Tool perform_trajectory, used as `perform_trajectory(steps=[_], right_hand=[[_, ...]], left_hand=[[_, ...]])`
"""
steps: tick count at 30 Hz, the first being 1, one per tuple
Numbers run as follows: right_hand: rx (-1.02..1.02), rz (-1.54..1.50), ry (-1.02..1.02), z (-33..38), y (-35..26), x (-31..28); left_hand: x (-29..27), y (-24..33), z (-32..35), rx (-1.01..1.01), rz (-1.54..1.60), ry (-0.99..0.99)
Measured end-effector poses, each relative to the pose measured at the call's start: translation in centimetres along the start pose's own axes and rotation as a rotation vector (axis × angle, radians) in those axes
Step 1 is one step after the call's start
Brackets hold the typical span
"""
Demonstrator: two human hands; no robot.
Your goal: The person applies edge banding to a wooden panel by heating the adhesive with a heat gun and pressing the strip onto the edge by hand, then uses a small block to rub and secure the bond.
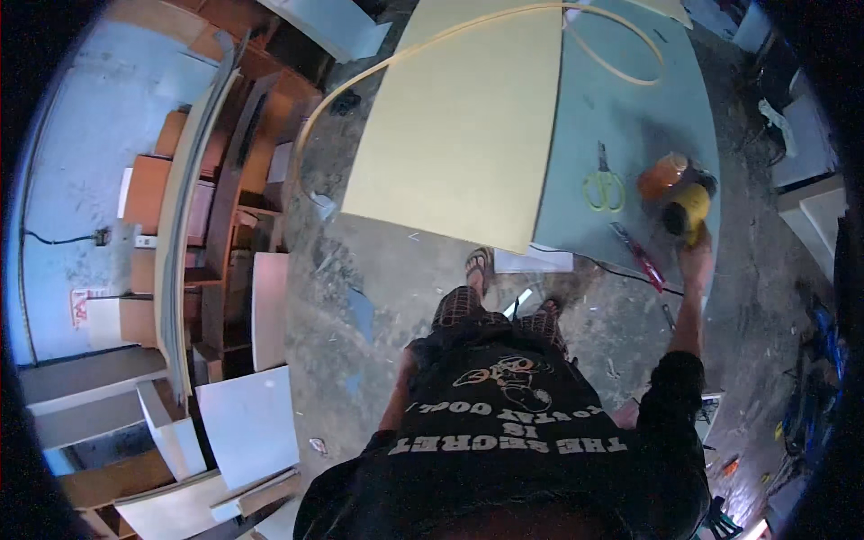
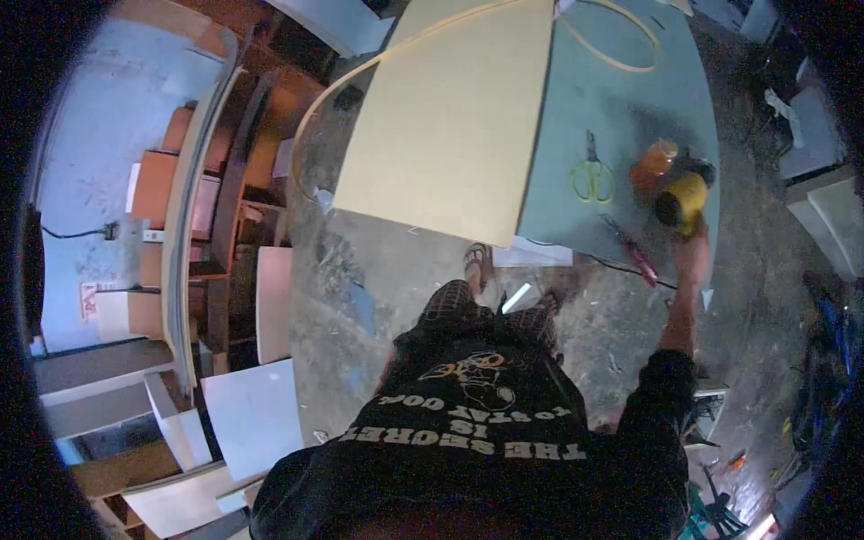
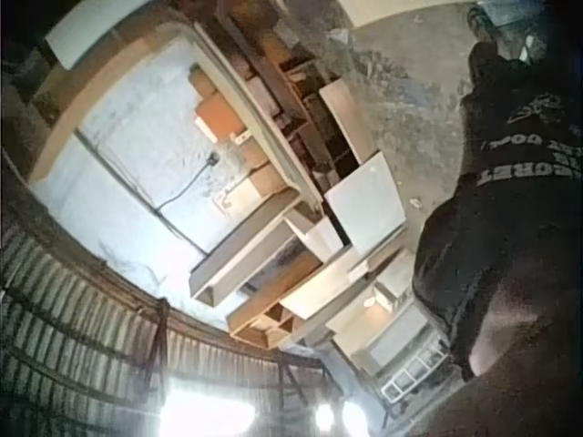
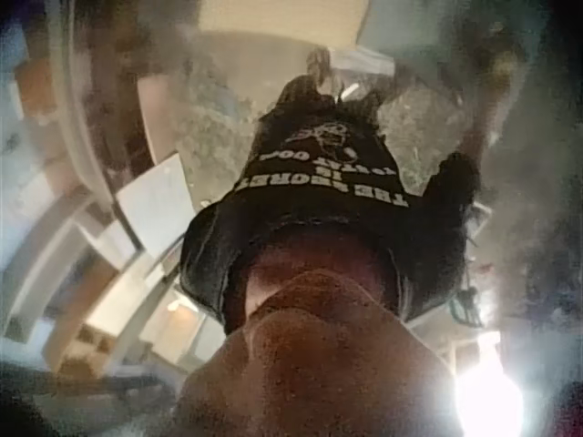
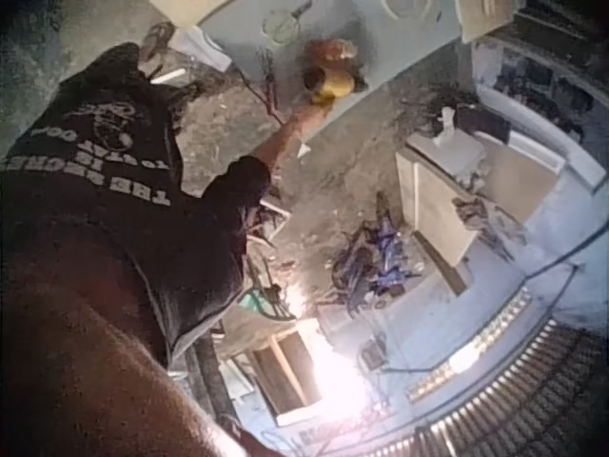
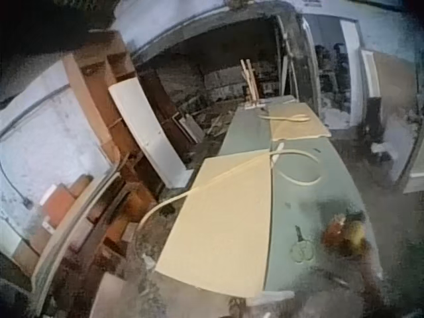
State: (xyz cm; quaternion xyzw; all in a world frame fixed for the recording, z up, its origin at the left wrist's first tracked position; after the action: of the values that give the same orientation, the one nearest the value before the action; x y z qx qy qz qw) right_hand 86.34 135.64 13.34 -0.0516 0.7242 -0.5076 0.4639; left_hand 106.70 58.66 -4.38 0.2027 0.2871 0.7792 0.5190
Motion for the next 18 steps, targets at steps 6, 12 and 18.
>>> perform_trajectory(steps=[6,12,18], right_hand=[[0.322,0.098,0.394,11.9,7.3,-8.3],[0.616,-0.382,0.492,33.3,6.6,-7.0],[0.886,0.630,0.183,49.9,-2.6,5.7]], left_hand=[[-3.0,12.8,-5.6,0.691,-0.910,-0.124],[-6.0,27.2,-15.7,0.471,-0.159,-0.057],[-9.4,40.1,-28.6,0.318,0.187,-0.098]])
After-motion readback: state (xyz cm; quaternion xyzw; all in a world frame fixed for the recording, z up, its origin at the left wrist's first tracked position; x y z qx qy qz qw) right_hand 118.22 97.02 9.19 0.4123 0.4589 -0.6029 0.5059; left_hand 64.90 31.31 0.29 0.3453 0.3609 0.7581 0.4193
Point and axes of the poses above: each hand's wrist, its own z-axis away from the middle knuckle, its own x-axis out of the palm, y = z × x, the point moved 4 cm from there along -z, towards the middle knuckle, and after that the axes turned 9 degrees about x, right-handed, at the moved point
